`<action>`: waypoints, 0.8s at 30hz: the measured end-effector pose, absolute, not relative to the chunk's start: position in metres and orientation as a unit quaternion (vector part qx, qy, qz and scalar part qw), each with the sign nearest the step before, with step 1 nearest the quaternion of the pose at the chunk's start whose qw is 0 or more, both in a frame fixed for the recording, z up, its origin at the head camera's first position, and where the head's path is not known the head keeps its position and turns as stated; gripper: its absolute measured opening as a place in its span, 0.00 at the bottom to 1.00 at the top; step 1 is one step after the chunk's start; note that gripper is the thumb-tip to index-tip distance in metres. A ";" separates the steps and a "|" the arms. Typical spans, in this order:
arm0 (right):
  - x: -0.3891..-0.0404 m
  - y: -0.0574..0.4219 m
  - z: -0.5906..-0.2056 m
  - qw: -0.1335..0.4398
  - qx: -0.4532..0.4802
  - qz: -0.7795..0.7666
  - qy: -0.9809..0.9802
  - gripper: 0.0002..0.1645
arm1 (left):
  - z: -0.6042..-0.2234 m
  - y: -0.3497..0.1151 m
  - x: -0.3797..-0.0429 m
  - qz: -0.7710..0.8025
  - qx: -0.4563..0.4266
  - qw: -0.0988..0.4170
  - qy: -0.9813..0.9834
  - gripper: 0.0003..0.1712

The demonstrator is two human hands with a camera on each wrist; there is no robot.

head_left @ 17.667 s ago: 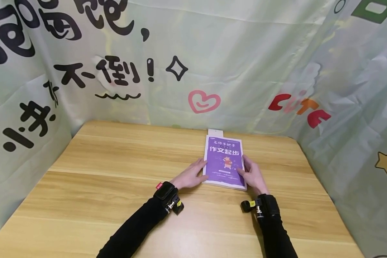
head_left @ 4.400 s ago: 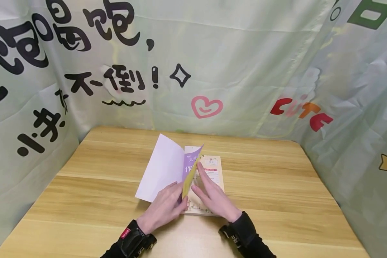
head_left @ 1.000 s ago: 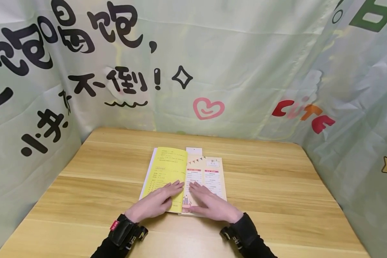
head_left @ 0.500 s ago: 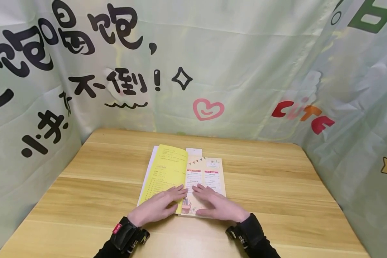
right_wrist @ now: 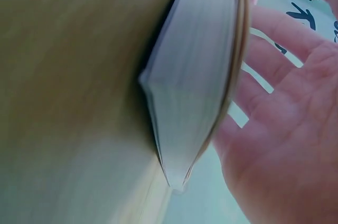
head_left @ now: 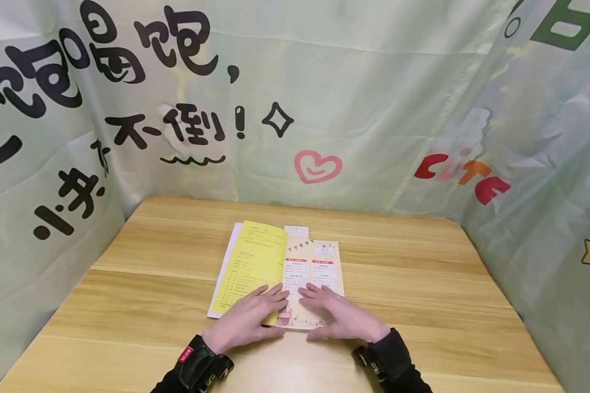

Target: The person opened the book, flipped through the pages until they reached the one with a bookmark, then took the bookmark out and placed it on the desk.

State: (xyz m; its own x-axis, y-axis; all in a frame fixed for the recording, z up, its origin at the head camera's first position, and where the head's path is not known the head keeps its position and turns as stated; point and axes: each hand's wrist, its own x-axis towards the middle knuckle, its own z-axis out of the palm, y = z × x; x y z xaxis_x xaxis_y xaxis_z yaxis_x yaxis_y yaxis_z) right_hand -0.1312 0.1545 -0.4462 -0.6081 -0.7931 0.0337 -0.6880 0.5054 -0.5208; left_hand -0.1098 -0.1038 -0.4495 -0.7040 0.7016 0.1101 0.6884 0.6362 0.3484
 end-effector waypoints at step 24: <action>-0.134 0.169 -0.449 0.082 -0.438 -0.235 0.864 0.36 | -0.452 -0.091 -0.102 0.143 0.339 -0.026 0.929 0.38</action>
State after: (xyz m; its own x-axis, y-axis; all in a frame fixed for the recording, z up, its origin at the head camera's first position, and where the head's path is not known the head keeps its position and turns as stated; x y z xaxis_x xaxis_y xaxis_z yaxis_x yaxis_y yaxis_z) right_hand -0.1335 0.1688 -0.4490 -0.6034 -0.7949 0.0640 -0.7182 0.5068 -0.4769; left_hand -0.1023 -0.0912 -0.4521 -0.7685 0.6230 0.1457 0.6380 0.7288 0.2486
